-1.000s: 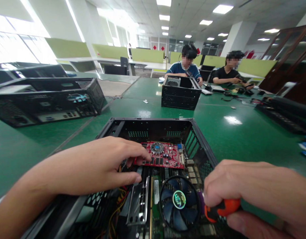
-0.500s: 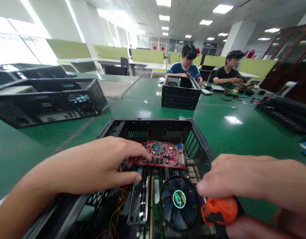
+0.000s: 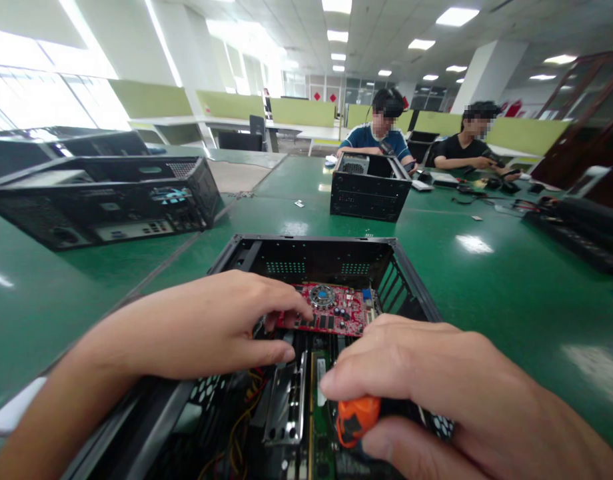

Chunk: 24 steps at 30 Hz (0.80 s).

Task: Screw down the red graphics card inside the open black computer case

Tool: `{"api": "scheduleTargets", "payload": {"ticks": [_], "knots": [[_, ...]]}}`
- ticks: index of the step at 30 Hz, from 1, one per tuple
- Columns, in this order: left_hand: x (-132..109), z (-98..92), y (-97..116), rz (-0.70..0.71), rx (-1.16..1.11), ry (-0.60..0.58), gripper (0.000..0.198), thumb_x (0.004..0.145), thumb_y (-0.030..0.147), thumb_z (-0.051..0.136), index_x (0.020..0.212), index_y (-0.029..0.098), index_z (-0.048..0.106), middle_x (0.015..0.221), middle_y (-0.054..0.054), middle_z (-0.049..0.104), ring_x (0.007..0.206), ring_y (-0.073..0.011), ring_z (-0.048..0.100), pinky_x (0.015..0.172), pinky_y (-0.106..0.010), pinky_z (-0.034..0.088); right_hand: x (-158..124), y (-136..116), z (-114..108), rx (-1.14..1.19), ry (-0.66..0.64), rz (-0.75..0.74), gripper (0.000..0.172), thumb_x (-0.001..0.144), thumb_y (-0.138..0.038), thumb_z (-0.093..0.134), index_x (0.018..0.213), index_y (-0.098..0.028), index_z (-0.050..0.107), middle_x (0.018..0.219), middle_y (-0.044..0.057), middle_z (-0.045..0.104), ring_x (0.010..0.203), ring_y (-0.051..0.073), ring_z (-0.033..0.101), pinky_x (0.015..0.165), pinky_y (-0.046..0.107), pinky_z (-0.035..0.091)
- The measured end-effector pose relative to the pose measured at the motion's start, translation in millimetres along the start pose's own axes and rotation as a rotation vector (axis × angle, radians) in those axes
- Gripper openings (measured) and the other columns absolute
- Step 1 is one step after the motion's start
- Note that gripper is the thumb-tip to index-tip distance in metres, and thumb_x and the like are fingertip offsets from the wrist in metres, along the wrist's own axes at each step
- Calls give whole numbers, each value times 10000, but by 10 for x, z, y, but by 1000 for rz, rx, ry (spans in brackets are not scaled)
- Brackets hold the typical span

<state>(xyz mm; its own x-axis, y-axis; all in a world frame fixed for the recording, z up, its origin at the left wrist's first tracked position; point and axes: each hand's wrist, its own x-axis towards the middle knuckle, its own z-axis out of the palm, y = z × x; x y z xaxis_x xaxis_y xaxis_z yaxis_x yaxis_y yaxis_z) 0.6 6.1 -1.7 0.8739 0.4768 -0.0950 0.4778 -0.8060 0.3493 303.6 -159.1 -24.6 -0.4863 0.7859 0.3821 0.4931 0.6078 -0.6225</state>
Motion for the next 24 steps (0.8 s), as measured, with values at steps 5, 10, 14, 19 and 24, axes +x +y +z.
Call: {"api": "scheduleTargets", "payload": {"ticks": [5,10,14,19,24], "knots": [[-26,-4,7,1,14,2,303,1053,381,911,1352,359,961,1234,-1,1015,1082,-307,958,938,-369,663,44,5,84,-47,-4,-23,412,1212,-488,911,1613,-405,953,1317,80,1016,1365,331,962,1167,397,795],[-42,-8,13,13,6,8,302,1071,381,904,1367,355,960,1259,-3,1018,1102,-303,961,947,-358,675,61,-26,22,-29,-28,-46,334,1259,-428,886,1584,-429,962,1403,31,1033,1335,264,992,1142,304,792],[-21,2,8,22,-29,-3,287,1078,345,889,1356,359,960,1263,8,1015,1121,-285,959,944,-335,674,100,-30,-12,-57,50,-39,367,1350,-308,648,1587,-352,925,1500,-17,1025,1353,161,992,1200,175,719],[1,0,13,2,-36,-16,306,1062,356,907,1362,368,967,1244,12,1018,1086,-287,956,906,-341,650,201,32,24,-259,285,-74,392,1236,-83,563,1448,-217,864,1387,16,1041,1258,104,995,1195,110,682],[-13,-4,-1,1,-41,-10,336,1061,374,917,1393,388,964,1238,19,1017,1062,-288,948,906,-356,642,212,38,53,-311,289,-90,367,1233,-83,566,1454,-221,826,1395,26,1041,1220,114,1002,1166,149,722]]}}
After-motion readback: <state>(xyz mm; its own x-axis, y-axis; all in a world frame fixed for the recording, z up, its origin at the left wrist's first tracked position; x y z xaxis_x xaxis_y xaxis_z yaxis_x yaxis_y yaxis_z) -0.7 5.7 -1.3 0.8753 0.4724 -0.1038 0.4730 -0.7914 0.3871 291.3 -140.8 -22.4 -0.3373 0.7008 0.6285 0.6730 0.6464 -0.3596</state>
